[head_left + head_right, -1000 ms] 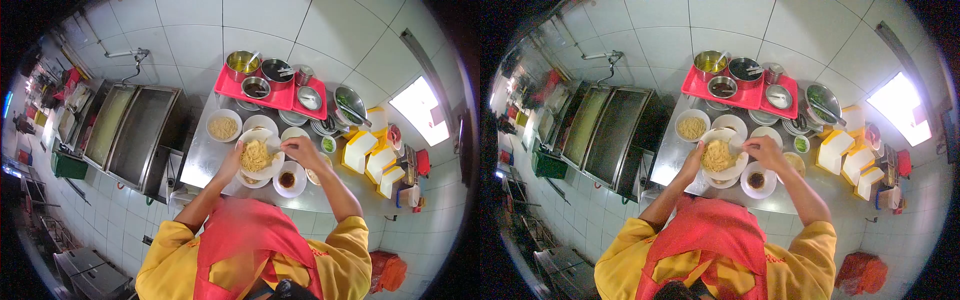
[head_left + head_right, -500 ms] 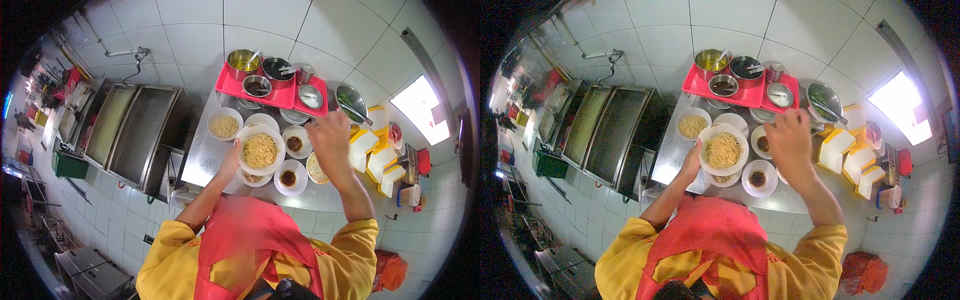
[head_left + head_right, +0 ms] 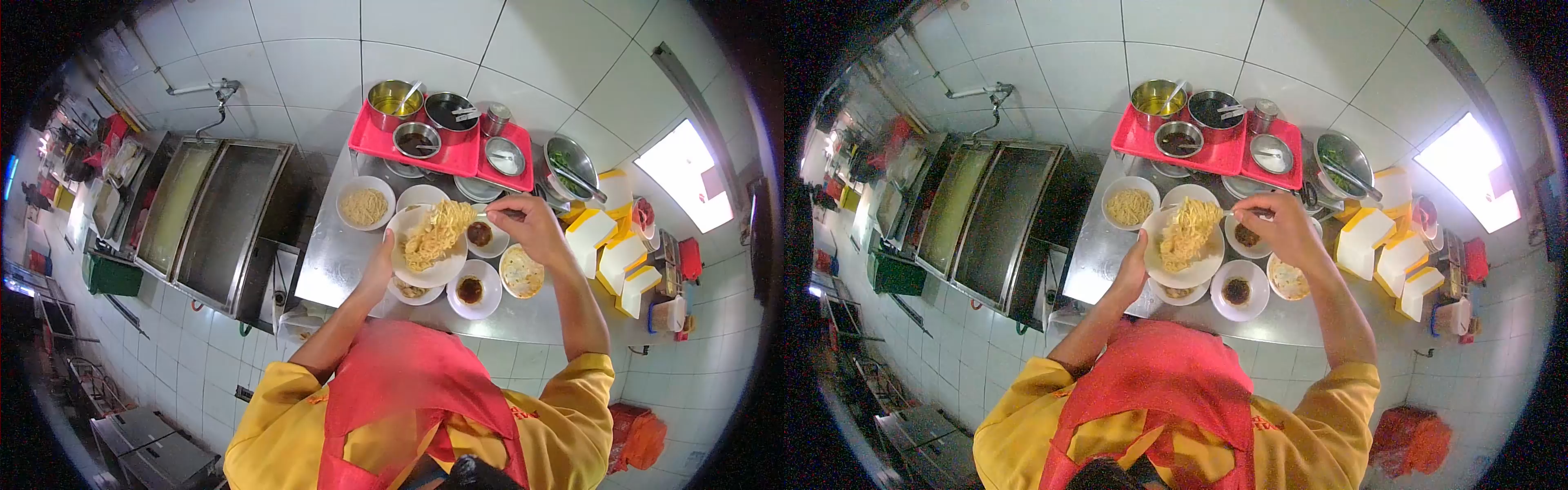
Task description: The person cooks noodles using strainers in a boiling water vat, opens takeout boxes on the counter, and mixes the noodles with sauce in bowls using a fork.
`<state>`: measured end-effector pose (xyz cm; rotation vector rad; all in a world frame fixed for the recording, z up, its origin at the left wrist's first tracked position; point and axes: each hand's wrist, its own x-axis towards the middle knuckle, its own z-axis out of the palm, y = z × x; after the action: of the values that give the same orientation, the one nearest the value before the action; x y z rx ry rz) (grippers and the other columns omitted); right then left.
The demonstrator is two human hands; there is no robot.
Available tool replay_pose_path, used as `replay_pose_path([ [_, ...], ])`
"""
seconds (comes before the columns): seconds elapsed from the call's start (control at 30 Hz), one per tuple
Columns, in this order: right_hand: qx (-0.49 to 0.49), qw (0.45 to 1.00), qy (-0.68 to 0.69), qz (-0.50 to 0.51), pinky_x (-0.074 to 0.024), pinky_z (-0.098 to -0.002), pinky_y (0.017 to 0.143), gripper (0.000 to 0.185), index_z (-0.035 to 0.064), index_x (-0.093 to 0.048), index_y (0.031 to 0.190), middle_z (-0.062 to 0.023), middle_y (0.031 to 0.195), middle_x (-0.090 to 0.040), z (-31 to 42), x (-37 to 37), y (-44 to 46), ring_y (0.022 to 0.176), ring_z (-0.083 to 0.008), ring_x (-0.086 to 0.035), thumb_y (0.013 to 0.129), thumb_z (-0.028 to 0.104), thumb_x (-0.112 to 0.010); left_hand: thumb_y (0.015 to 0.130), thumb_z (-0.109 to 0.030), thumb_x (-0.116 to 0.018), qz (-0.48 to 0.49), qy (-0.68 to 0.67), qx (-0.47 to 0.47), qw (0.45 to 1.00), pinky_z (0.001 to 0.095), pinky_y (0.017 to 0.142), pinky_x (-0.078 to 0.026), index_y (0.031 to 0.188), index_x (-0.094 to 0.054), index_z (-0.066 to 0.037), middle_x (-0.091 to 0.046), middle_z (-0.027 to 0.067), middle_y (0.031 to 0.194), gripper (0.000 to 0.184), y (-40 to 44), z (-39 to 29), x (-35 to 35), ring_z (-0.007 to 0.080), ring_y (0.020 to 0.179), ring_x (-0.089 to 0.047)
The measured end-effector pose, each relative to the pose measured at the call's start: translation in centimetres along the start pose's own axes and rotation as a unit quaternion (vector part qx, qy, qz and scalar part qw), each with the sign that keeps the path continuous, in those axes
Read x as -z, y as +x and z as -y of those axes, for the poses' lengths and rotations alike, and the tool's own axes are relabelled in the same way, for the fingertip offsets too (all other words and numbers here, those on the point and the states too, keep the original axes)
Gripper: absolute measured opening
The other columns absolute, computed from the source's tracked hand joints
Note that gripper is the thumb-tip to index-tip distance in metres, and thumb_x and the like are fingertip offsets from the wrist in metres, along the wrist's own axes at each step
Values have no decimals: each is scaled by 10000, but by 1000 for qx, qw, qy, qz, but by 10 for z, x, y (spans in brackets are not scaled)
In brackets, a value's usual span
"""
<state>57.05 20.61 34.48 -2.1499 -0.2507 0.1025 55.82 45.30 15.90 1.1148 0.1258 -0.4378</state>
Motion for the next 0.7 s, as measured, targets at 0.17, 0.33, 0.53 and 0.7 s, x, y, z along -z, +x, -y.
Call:
replay_pose_path([
  [0.17,124,929,-350,8,-431,-357,796,140,77,-705,859,-80,844,-652,12,-13,-2,852,-217,-573,775,171,-642,986,-545,-265,2,-33,5,999,333,962,-429,1372,-391,-18,-522,114,1296,665,-10,-16,-14,171,1166,-526],
  [0.33,277,729,-608,-150,-392,-387,759,107,120,-673,802,-43,818,-604,33,-8,31,876,-221,-536,767,175,-588,991,-515,-280,-9,-91,-7,996,346,1019,-395,1401,-335,-23,-455,115,1374,643,-3,-21,-3,195,1240,-469],
  [0.53,170,787,-566,-179,-425,-426,702,145,139,-708,830,-83,762,-644,-22,-35,146,792,-264,-600,819,237,-602,1002,-475,-284,-54,-118,-72,989,349,1068,-349,1413,-302,-14,-427,121,1401,617,-3,-34,20,209,1282,-431],
  [0.7,111,810,-555,-157,-431,-459,675,154,133,-706,765,-104,770,-662,-90,-82,207,766,-282,-626,806,226,-591,994,-496,-294,-99,-83,-78,989,347,1063,-344,1410,-308,-9,-440,125,1387,641,-5,-24,47,221,1275,-437],
])
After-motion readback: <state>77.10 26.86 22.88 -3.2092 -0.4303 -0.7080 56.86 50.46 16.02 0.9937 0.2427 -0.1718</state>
